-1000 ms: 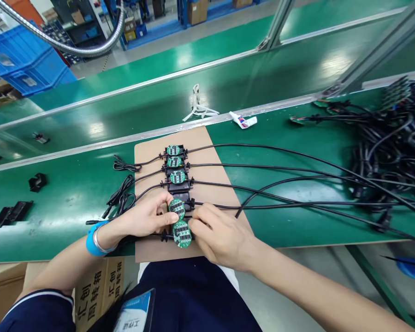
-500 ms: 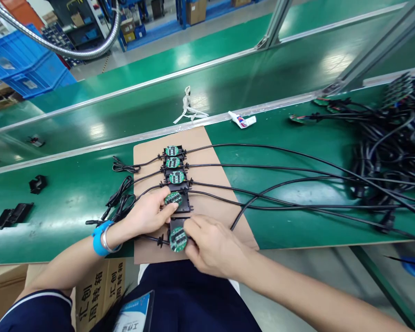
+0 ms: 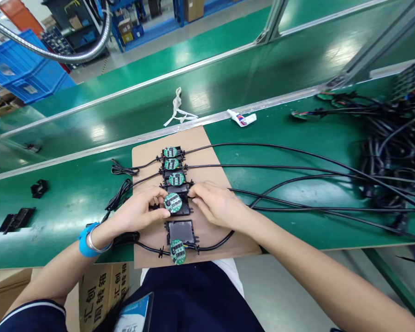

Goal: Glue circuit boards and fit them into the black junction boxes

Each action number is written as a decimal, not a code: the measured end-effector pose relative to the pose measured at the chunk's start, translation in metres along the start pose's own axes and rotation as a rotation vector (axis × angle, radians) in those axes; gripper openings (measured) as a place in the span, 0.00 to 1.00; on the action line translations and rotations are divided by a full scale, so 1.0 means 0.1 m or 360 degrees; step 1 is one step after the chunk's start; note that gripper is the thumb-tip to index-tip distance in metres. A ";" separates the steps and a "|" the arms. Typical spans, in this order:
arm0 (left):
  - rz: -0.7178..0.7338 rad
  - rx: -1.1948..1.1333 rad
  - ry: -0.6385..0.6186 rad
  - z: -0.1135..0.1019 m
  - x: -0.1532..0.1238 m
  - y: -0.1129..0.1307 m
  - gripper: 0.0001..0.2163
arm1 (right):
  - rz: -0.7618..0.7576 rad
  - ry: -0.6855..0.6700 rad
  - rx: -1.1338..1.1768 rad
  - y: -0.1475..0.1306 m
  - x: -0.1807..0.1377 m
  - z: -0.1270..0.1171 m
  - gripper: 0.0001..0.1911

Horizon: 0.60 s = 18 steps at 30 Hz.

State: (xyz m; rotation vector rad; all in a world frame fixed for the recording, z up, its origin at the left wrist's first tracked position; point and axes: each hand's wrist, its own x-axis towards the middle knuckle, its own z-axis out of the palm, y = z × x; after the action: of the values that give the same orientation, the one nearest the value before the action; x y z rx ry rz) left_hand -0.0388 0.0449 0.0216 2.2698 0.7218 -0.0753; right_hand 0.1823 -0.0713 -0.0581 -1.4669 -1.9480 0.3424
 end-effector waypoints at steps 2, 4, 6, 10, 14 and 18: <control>0.0084 -0.0040 0.0027 0.02 -0.03 -0.03 0.13 | 0.0012 -0.0010 -0.0045 0.04 -0.02 0.03 0.08; 0.0109 -0.0042 0.0027 0.06 -0.04 -0.06 0.12 | -0.0004 -0.0024 -0.0127 0.04 -0.03 0.02 0.08; 0.0071 -0.0017 0.0082 0.09 -0.05 -0.09 0.14 | -0.0058 -0.0033 -0.0198 0.05 -0.03 -0.02 0.07; -0.0033 -0.0113 0.0166 0.13 -0.08 -0.18 0.16 | -0.0137 -0.0097 -0.0353 0.09 -0.04 -0.10 0.09; -0.0034 -0.0038 0.0235 0.16 -0.11 -0.24 0.07 | -0.0200 -0.0254 -0.0488 0.12 -0.08 -0.09 0.11; -0.0024 0.0308 0.0326 0.22 -0.07 -0.29 0.04 | -0.0230 -0.0153 -0.0555 0.14 -0.08 -0.02 0.12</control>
State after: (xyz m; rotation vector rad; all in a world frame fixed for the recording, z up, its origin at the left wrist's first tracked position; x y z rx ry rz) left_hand -0.0567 0.0432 -0.0105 2.4818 0.8708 0.0852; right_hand 0.1955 -0.0741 -0.0678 -1.5319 -2.2625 0.0060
